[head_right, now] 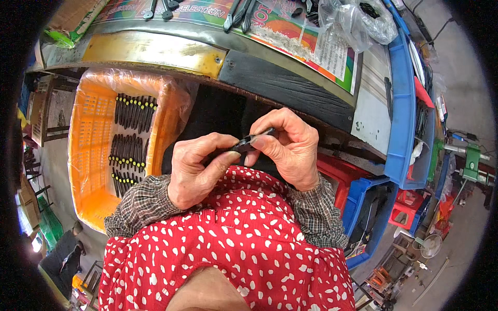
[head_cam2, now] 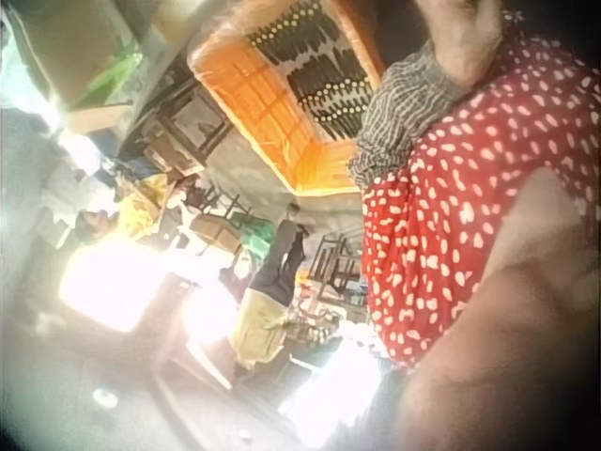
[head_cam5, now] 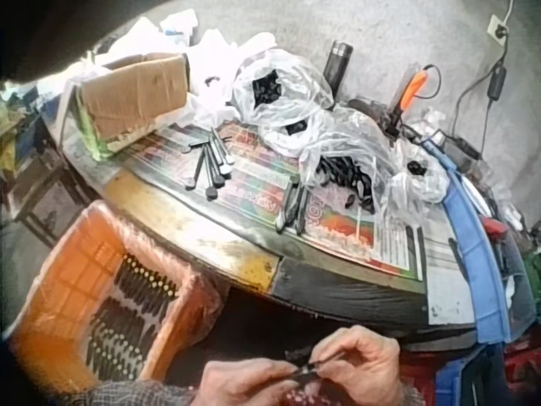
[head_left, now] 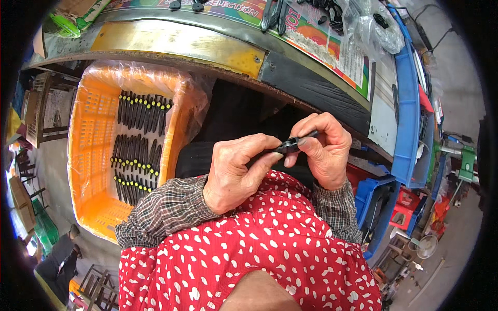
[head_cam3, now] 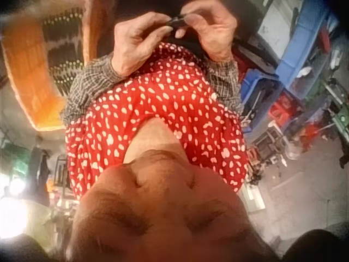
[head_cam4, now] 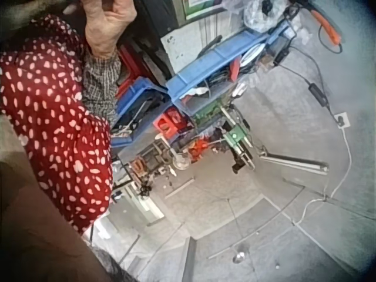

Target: The person assembles small black plastic components by fitting parts together by hand and places the assembled parts into rows inside a plastic crate.

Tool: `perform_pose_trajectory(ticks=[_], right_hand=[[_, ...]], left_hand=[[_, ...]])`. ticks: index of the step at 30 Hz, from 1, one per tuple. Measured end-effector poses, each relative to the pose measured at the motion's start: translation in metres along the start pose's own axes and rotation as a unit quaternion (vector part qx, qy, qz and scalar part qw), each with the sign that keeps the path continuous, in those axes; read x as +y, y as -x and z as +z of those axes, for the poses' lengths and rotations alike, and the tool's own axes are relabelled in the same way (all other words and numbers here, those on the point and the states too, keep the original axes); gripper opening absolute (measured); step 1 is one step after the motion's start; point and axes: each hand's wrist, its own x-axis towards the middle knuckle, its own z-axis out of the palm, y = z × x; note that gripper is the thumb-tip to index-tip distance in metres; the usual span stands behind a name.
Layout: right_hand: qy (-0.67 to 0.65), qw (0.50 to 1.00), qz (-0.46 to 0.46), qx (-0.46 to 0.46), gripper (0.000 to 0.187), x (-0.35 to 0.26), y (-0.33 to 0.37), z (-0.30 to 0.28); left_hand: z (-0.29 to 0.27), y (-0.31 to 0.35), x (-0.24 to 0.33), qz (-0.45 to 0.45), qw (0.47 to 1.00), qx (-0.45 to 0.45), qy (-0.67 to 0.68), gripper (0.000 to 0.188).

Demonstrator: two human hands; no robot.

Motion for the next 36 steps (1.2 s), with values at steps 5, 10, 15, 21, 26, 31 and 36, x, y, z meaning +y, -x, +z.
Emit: perform_pose_trajectory(ticks=[5, 10, 15, 21, 26, 31, 36], right_hand=[[0.009, 1.000, -0.005, -0.003, 0.014, 0.005, 0.003, -0.001], [0.024, 0.999, -0.011, -0.019, 0.014, 0.011, 0.005, -0.005], [0.043, 0.999, -0.009, -0.014, 0.014, 0.009, 0.007, -0.003], [0.103, 0.992, 0.037, 0.058, 0.017, -0.004, 0.007, 0.007], [0.090, 0.990, 0.096, 0.059, 0.016, -0.002, 0.007, 0.006], [0.085, 0.984, 0.126, 0.094, 0.018, 0.013, 0.014, 0.006], [0.064, 0.982, 0.145, 0.104, 0.017, 0.019, 0.015, 0.005]], left_hand=[[0.005, 0.002, -0.011, 0.057, 0.998, 0.021, -0.028, 0.015], [0.007, 0.003, -0.015, 0.090, 0.994, 0.029, -0.059, 0.015], [0.008, 0.001, -0.014, 0.105, 0.992, 0.042, -0.057, 0.014], [0.001, 0.003, -0.010, -0.128, 0.976, -0.075, 0.159, 0.008], [0.001, 0.003, -0.015, -0.261, 0.864, -0.113, 0.415, 0.010], [0.007, 0.006, -0.027, -0.290, 0.833, -0.105, 0.460, 0.009], [0.007, 0.006, -0.032, -0.295, 0.840, -0.110, 0.443, 0.010]])
